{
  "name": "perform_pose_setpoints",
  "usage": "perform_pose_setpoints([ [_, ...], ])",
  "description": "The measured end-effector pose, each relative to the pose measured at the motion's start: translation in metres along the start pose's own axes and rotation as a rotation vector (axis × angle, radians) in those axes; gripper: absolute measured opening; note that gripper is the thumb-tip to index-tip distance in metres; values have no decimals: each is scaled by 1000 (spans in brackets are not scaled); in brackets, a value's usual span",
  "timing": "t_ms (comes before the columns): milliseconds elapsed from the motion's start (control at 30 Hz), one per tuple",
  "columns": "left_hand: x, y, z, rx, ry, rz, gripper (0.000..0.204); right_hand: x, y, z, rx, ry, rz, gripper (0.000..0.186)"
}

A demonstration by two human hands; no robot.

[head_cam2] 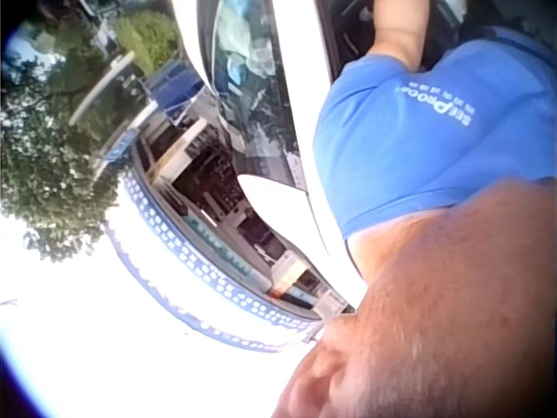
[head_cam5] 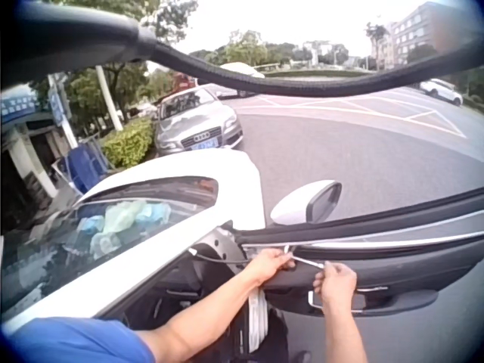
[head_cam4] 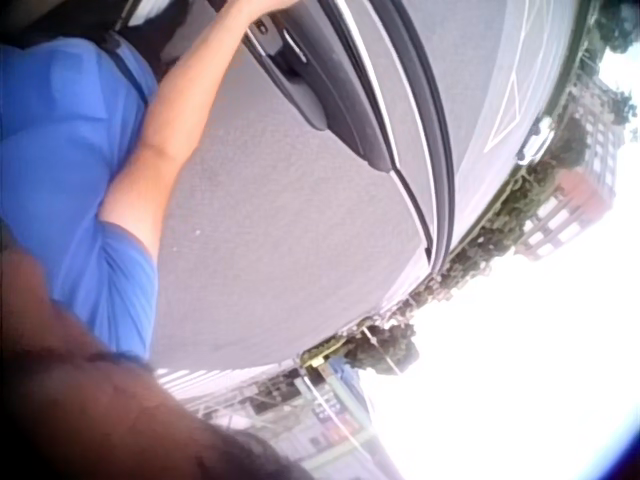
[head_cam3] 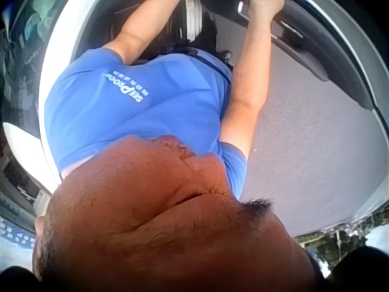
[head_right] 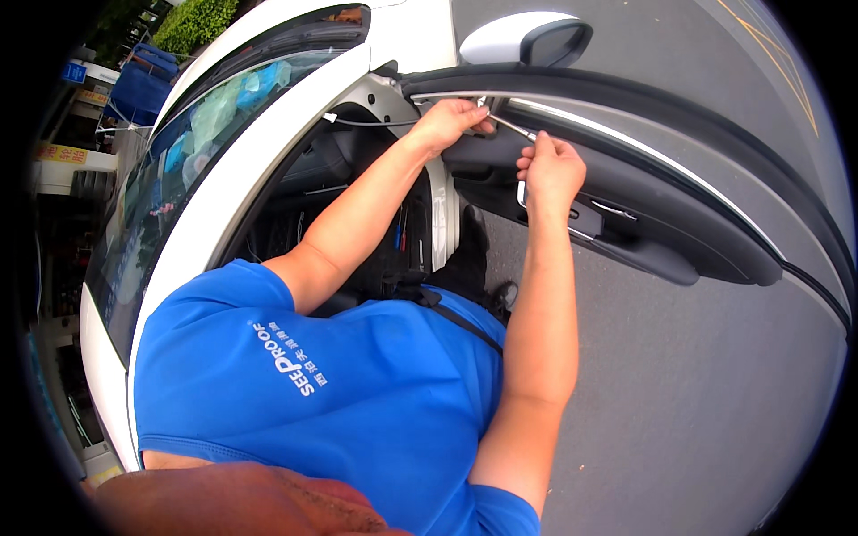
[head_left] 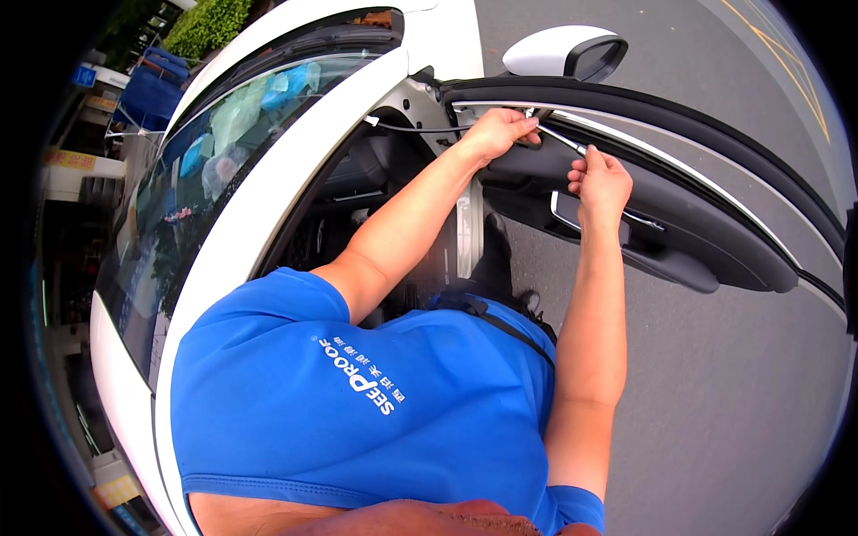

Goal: The person removes a screw from a car door panel using a socket wrench, disconnects a wiring harness, and then aligns and presses a plastic trim piece back onto the door frame.

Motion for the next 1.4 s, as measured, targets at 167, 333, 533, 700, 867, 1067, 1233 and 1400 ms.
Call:
perform_pose_setpoints([
  [167,-2,3,2,84,1,51,30,21,-17,13,157,261,-91,24],
  [333,-4,7,2,86,59,73,31,22,-26,17,247,329,-130,25],
  [533,-5,6,0,91,74,76,33,22,-27,19,217,285,-142,24],
  [700,2,9,-7,266,-3,94,35,30,-41,24,143,379,-61,23],
  [867,1,12,-4,187,-82,173,33,44,-59,32,348,755,-82,20],
  [1067,18,4,-33,188,21,17,34,46,-83,56,589,759,-94,28],
  [1233,14,3,-14,232,-48,-94,34,54,-90,56,691,738,-59,31],
  [1400,11,-2,-4,93,-137,-183,34,59,-119,49,965,887,7,29],
])
Point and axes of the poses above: each hand's wrist, its own x-axis away from the middle knuckle, its own y-axis out of the back of the hand, z = x × y, the point moved 2 cm from there along -x, towards the middle knuckle, and after that the axes turned 5 degrees about -z, right-handed, at the moved point
